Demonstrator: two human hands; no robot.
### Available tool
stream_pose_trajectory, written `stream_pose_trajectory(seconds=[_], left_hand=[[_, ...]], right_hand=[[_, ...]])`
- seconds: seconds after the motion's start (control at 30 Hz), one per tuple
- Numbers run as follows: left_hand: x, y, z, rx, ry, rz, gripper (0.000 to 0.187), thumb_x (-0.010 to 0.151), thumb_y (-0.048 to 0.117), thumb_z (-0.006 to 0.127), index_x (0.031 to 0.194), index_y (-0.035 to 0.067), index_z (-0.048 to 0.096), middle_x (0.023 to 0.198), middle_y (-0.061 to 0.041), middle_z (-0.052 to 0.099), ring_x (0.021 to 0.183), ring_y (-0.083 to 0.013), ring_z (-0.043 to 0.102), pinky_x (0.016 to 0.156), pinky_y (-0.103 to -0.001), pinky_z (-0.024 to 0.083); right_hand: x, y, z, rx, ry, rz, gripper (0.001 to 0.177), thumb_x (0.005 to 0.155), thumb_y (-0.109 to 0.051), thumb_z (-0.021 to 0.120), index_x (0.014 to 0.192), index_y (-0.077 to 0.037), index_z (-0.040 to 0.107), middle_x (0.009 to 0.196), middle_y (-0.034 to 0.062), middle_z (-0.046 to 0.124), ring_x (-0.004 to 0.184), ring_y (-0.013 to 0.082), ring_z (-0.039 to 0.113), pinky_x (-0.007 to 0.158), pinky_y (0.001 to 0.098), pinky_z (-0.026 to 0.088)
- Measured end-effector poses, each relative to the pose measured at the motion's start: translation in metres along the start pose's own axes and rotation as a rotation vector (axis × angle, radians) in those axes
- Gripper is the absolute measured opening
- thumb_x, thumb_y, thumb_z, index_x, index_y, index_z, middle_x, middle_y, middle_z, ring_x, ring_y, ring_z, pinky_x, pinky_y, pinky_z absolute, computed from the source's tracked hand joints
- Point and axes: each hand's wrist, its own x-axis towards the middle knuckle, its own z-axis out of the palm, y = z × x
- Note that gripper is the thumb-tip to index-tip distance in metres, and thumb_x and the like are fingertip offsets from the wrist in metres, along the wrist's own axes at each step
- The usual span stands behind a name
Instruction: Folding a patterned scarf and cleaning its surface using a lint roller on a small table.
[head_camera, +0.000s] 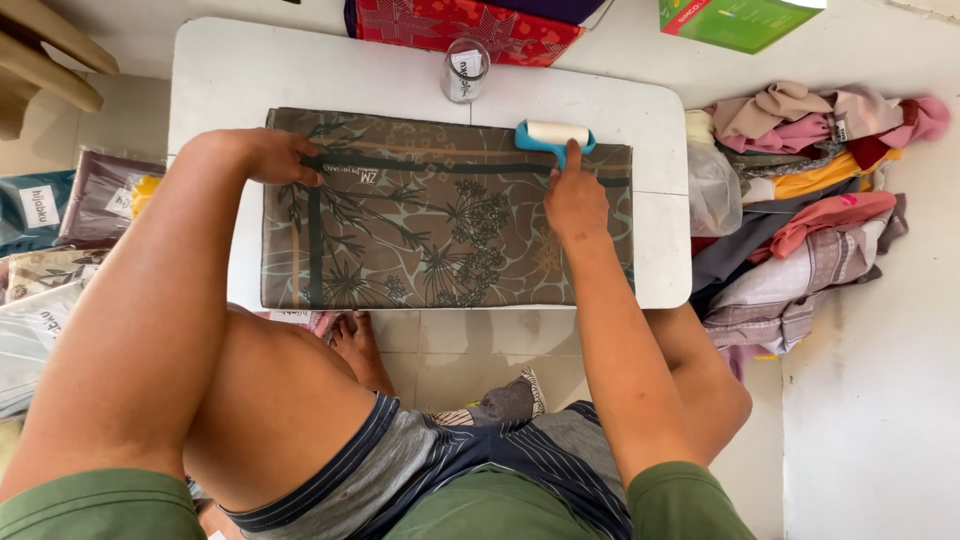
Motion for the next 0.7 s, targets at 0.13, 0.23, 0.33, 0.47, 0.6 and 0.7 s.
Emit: stream_pose_trajectory(seconds=[0.13, 0.23, 0.33, 0.47, 0.6, 0.7], left_hand=[[0.008, -0.003, 0.006, 0.001, 0.009, 0.013, 0.074, 0.086, 0.054, 0.071, 0.15, 0.019, 0.06, 0.143, -0.011, 0.067, 0.135, -0.0375, 0.059, 0.112, -0.052, 0.046], [0.014, -0.01, 0.01, -0.009, 0.035, 0.024, 0.075, 0.084, 0.052, 0.072, 0.15, 0.019, 0.061, 0.14, -0.012, 0.069, 0.131, -0.0395, 0.062, 0.109, -0.053, 0.048], [0.019, -0.012, 0.01, -0.012, 0.041, 0.034, 0.077, 0.085, 0.052, 0.071, 0.154, 0.022, 0.055, 0.139, -0.013, 0.07, 0.13, -0.0407, 0.062, 0.11, -0.055, 0.048], [0.017, -0.006, 0.012, 0.021, 0.028, 0.027, 0.075, 0.086, 0.053, 0.068, 0.152, 0.019, 0.056, 0.139, -0.015, 0.07, 0.13, -0.0408, 0.063, 0.111, -0.054, 0.048], [0.012, 0.007, 0.011, 0.073, 0.04, -0.016, 0.067, 0.09, 0.05, 0.069, 0.15, 0.022, 0.057, 0.139, -0.013, 0.069, 0.13, -0.0384, 0.062, 0.112, -0.057, 0.046], [0.01, 0.013, 0.007, 0.085, 0.043, -0.085, 0.064, 0.093, 0.047, 0.07, 0.151, 0.026, 0.054, 0.145, -0.009, 0.063, 0.135, -0.036, 0.058, 0.114, -0.062, 0.042]], right_hand=[[-0.006, -0.006, 0.004, 0.039, 0.007, 0.024, 0.051, 0.108, -0.021, 0.045, 0.154, -0.001, 0.035, 0.093, 0.0306, 0.069, 0.077, 0.0445, 0.074, 0.051, 0.0498, 0.06], [-0.083, -0.029, -0.036, 0.064, -0.076, 0.046, 0.049, 0.109, -0.022, 0.041, 0.154, -0.002, 0.035, 0.095, 0.0315, 0.069, 0.086, 0.0479, 0.074, 0.061, 0.0532, 0.061], [-0.173, -0.027, -0.053, 0.081, -0.148, 0.045, 0.052, 0.107, -0.021, 0.041, 0.154, -0.001, 0.032, 0.099, 0.0365, 0.068, 0.084, 0.0527, 0.072, 0.063, 0.0611, 0.059], [-0.249, -0.028, -0.078, 0.16, -0.26, 0.131, 0.059, 0.103, -0.021, 0.043, 0.157, -0.006, 0.025, 0.108, 0.0371, 0.065, 0.085, 0.0521, 0.072, 0.063, 0.0597, 0.061], [-0.268, -0.023, -0.086, 0.109, -0.222, 0.102, 0.059, 0.098, -0.018, 0.045, 0.154, -0.014, 0.03, 0.127, 0.0252, 0.065, 0.088, 0.0468, 0.072, 0.069, 0.0571, 0.058], [-0.263, -0.044, -0.097, 0.147, -0.104, 0.001, 0.053, 0.095, -0.013, 0.053, 0.147, -0.012, 0.041, 0.124, 0.019, 0.069, 0.083, 0.0416, 0.072, 0.065, 0.0518, 0.056]])
